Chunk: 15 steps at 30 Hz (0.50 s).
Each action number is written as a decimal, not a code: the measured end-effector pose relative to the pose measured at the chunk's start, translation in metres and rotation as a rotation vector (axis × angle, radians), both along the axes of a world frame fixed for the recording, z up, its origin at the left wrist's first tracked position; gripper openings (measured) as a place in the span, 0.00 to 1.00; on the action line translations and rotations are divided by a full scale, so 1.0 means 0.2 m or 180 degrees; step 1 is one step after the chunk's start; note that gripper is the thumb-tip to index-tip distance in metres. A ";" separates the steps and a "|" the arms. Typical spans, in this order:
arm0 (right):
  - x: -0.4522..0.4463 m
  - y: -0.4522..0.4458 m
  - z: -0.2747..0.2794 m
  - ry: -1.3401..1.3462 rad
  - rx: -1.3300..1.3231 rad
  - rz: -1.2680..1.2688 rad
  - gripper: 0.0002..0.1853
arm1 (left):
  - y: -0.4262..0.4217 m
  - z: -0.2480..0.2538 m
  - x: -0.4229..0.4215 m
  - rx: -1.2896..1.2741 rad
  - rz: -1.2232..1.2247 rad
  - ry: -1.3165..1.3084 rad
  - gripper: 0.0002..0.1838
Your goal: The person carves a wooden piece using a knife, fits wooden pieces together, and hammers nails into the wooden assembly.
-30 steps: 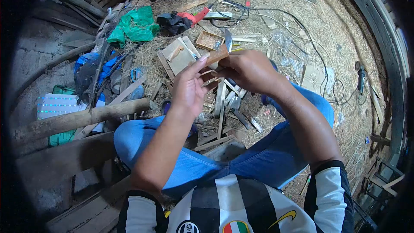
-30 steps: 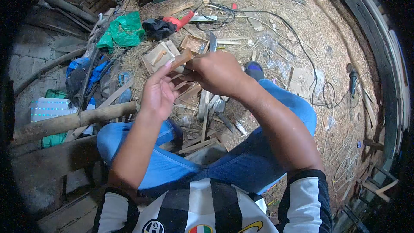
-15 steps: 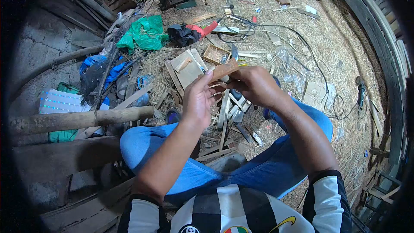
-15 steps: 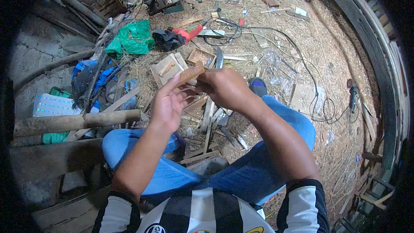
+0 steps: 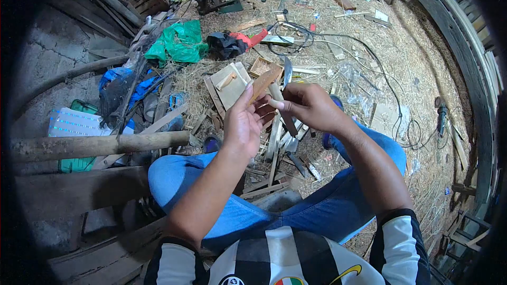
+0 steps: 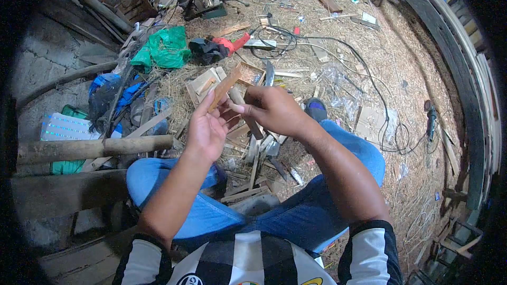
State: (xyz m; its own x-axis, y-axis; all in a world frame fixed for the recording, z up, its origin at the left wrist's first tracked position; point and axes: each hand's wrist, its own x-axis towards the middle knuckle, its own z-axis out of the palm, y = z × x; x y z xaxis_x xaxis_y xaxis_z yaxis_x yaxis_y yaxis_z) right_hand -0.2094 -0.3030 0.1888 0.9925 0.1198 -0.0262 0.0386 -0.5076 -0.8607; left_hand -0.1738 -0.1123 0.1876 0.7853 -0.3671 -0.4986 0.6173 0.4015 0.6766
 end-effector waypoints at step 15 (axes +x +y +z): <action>0.27 0.15 -0.63 0.1011 0.0443 -0.0337 0.18 | 0.06 -0.72 0.20 0.0883 0.0852 0.0235 0.12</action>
